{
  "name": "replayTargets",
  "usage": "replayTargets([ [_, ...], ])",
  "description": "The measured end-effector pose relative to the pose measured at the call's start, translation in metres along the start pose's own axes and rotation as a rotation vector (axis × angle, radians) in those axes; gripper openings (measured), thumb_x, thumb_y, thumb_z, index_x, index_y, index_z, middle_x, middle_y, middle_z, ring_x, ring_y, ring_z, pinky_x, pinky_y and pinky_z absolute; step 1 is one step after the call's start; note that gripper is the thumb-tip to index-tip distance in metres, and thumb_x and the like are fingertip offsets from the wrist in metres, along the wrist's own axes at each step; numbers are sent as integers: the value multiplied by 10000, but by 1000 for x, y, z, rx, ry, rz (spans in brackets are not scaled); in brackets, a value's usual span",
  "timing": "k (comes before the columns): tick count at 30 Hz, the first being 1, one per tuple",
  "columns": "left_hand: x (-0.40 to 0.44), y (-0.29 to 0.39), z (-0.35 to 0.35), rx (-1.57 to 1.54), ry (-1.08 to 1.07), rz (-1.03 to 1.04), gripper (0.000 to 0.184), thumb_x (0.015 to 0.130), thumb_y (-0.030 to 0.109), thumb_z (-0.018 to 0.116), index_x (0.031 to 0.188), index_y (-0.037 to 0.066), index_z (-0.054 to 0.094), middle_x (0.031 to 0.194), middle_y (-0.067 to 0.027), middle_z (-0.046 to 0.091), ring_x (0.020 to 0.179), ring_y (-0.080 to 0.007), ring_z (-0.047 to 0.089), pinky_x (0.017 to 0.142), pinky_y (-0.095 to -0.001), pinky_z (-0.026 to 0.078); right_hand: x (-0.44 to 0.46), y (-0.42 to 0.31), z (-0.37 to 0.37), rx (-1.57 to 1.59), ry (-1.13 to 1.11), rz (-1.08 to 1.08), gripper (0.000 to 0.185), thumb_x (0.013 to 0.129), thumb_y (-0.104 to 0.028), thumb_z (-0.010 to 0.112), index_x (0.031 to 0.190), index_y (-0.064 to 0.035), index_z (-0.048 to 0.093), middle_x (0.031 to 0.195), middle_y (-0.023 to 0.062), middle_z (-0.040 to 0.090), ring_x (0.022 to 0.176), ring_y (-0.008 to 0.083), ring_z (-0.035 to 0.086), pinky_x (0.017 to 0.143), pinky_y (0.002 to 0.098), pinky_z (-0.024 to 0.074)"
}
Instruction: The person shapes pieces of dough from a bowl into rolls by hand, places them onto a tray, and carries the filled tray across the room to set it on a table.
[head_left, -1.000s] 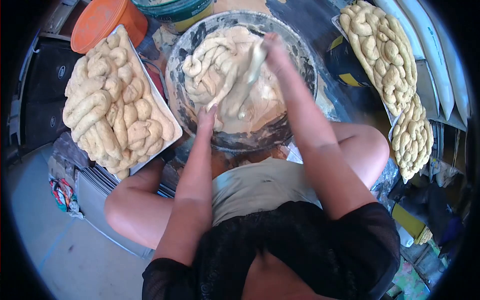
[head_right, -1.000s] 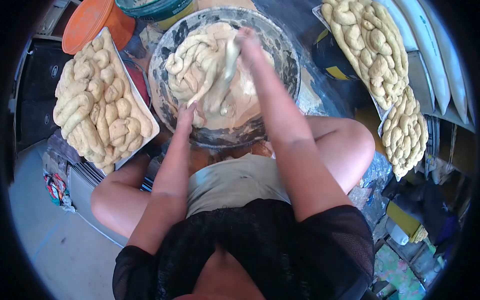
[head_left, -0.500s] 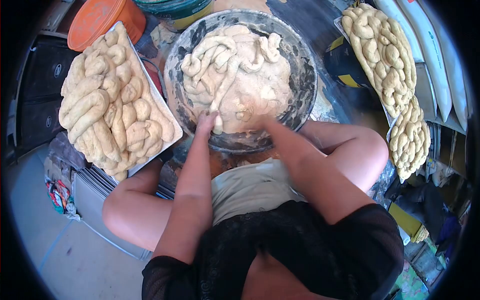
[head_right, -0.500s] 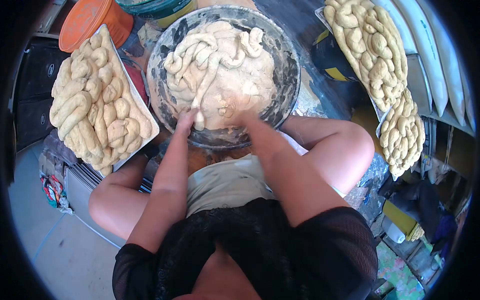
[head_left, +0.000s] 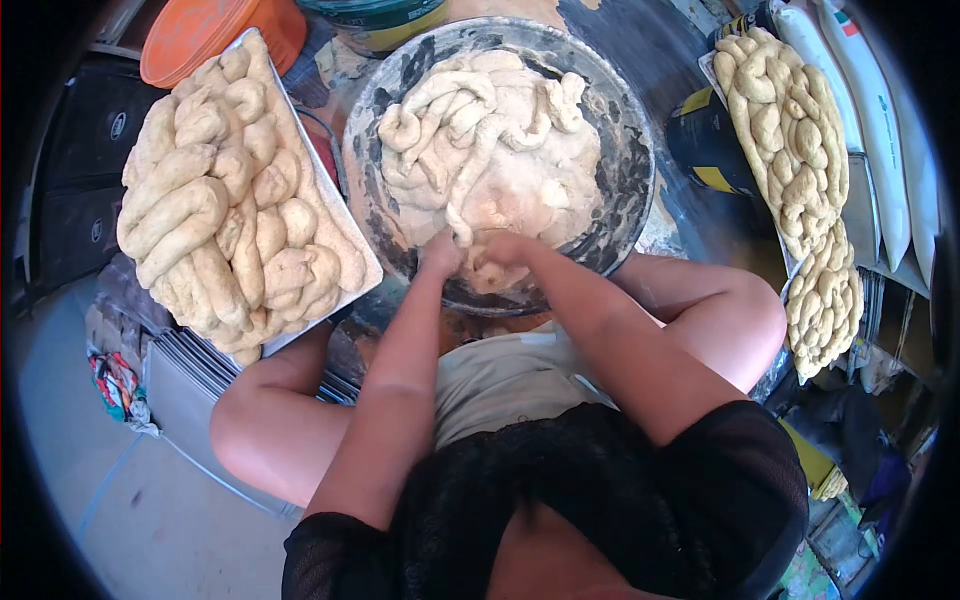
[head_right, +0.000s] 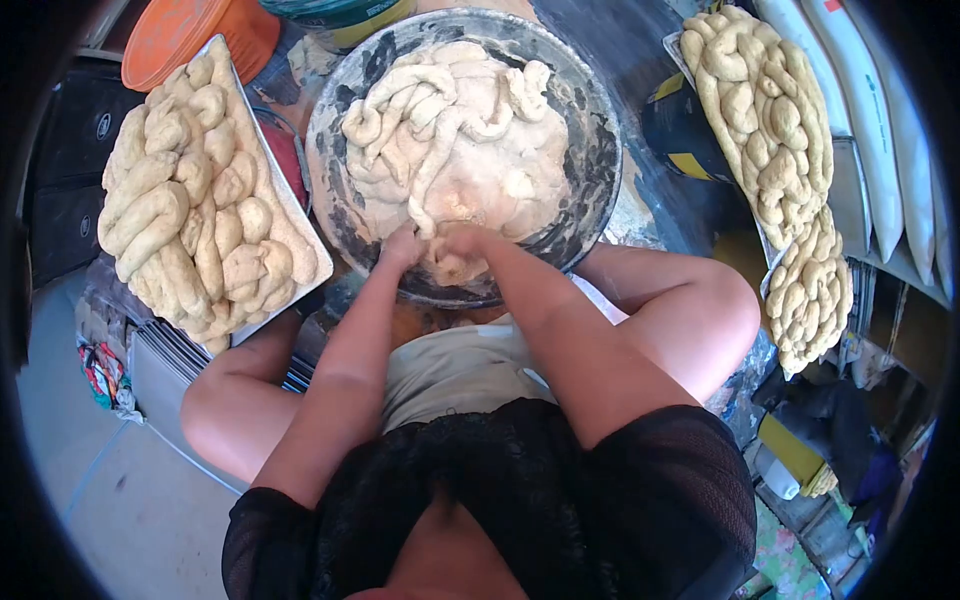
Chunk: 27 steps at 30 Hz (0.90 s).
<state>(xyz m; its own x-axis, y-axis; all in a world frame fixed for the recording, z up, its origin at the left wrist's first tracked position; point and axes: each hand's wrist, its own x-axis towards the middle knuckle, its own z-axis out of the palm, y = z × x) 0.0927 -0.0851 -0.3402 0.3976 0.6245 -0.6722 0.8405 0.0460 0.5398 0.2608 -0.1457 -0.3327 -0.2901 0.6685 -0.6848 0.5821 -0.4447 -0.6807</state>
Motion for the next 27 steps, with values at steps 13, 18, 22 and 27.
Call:
replayTargets([
  [13,-24,21,-14,-113,-14,-30,522,809,324,588,1237,41,491,1240,-228,534,1148,-374,510,970,-389,399,30,-12,-172,-199,566,-5,268,812,-254,595,959,-40,663,872,160,667,775,246,606,733,361,492],
  [18,-11,-5,3,-104,-30,39,565,728,281,682,1206,33,509,1193,-249,556,1132,-374,528,940,-388,420,0,13,-223,124,1049,79,415,741,-146,628,1155,-124,615,1070,151,641,987,254,606,842,343,474],
  [22,-8,21,-12,-23,-50,43,547,718,236,692,1184,22,503,1146,-234,581,1078,-362,562,904,-382,442,3,9,-204,-299,651,-104,709,680,-125,692,1341,-157,439,1375,158,403,1282,297,376,1035,374,339],
  [27,-40,127,-84,-284,549,544,443,797,234,675,1151,17,523,1053,-185,614,960,-307,601,868,-369,458,-10,-71,-99,223,172,-388,888,682,-295,742,1414,-78,289,1367,189,391,1266,276,392,1059,401,310],
])
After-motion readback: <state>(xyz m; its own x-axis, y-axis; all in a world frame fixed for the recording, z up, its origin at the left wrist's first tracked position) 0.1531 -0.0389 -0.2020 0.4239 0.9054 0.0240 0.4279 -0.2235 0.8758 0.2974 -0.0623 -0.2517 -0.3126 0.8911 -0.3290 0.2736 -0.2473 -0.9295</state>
